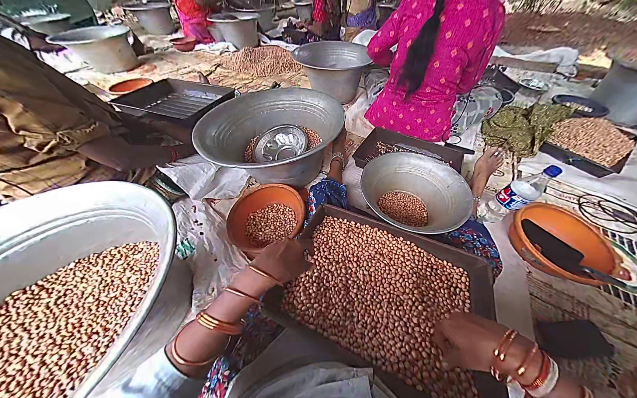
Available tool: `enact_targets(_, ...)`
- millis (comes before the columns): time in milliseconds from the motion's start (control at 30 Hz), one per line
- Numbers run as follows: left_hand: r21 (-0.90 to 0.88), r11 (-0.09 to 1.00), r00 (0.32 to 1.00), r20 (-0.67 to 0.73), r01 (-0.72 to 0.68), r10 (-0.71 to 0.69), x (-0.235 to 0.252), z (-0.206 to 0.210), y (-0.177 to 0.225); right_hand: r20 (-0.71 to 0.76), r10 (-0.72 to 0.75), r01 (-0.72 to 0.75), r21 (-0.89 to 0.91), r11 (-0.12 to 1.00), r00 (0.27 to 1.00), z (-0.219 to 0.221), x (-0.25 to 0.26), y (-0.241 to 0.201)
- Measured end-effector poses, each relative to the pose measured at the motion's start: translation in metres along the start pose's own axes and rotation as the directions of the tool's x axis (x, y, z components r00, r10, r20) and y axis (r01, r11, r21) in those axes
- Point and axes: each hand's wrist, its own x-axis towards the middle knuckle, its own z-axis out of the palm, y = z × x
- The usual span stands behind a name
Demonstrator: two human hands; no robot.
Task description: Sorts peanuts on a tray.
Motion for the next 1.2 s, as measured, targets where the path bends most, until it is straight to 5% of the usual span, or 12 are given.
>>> enact_targets(133, 0.267, 0.960, 0.949, 0.277, 0.077, -0.153, 0.005, 0.035, 0.026, 0.119, -0.046, 0.049, -0.026, 0.998, 0.992, 0.009, 0.015, -0.008)
enact_targets(267, 0.259, 0.965, 0.924, 0.376, -0.040, -0.063, -0.003, 0.067, 0.062, 0.103, -0.149, 0.143, 0.055, 0.988, 0.983, 0.013, 0.023, -0.023)
enact_targets(400, 0.096, 0.981, 0.910, 0.397, -0.167, 0.116, -0.001, 0.088, 0.086, -0.055, -0.191, 0.198, 0.309, 0.930, 0.980, 0.025, 0.039, -0.034)
enact_targets(567, -0.240, 0.959, 0.911, 0.341, -0.154, 0.232, 0.009, 0.095, 0.104, -0.266, -0.136, 0.255, 0.485, 0.837, 0.954, 0.020, 0.037, -0.035)
enact_targets(667, -0.640, 0.741, 0.901, 0.174, -0.203, 0.397, 0.012, 0.092, 0.098, -0.444, -0.136, 0.376, 0.513, 0.771, 0.886, 0.006, 0.025, -0.026)
enact_targets(733, -0.721, 0.619, 0.899, -0.013, -0.312, 0.438, 0.020, 0.091, 0.087, -0.603, -0.129, 0.510, 0.517, 0.687, 0.787, 0.000, 0.021, -0.012)
enact_targets(833, -0.412, 0.786, 0.887, -0.255, -0.461, 0.386, 0.035, 0.071, 0.056, -0.778, -0.012, 0.601, 0.475, 0.642, 0.628, -0.009, 0.013, 0.012)
enact_targets(967, 0.062, 0.957, 0.891, -0.350, -0.285, 0.288, 0.045, 0.058, 0.004, -0.916, 0.057, 0.514, 0.274, 0.813, 0.397, -0.005, -0.001, 0.038)
enact_targets(1100, 0.195, 0.979, 0.998, 0.047, -0.060, 0.052, 0.026, 0.070, 0.019, -0.874, 0.084, 0.282, 0.244, 0.928, 0.479, -0.013, 0.001, 0.047)
enact_targets(1200, 0.190, 0.966, 0.935, 0.339, -0.174, 0.101, -0.003, 0.065, 0.054, -0.863, 0.022, 0.247, 0.169, 0.954, 0.505, -0.002, 0.002, 0.034)
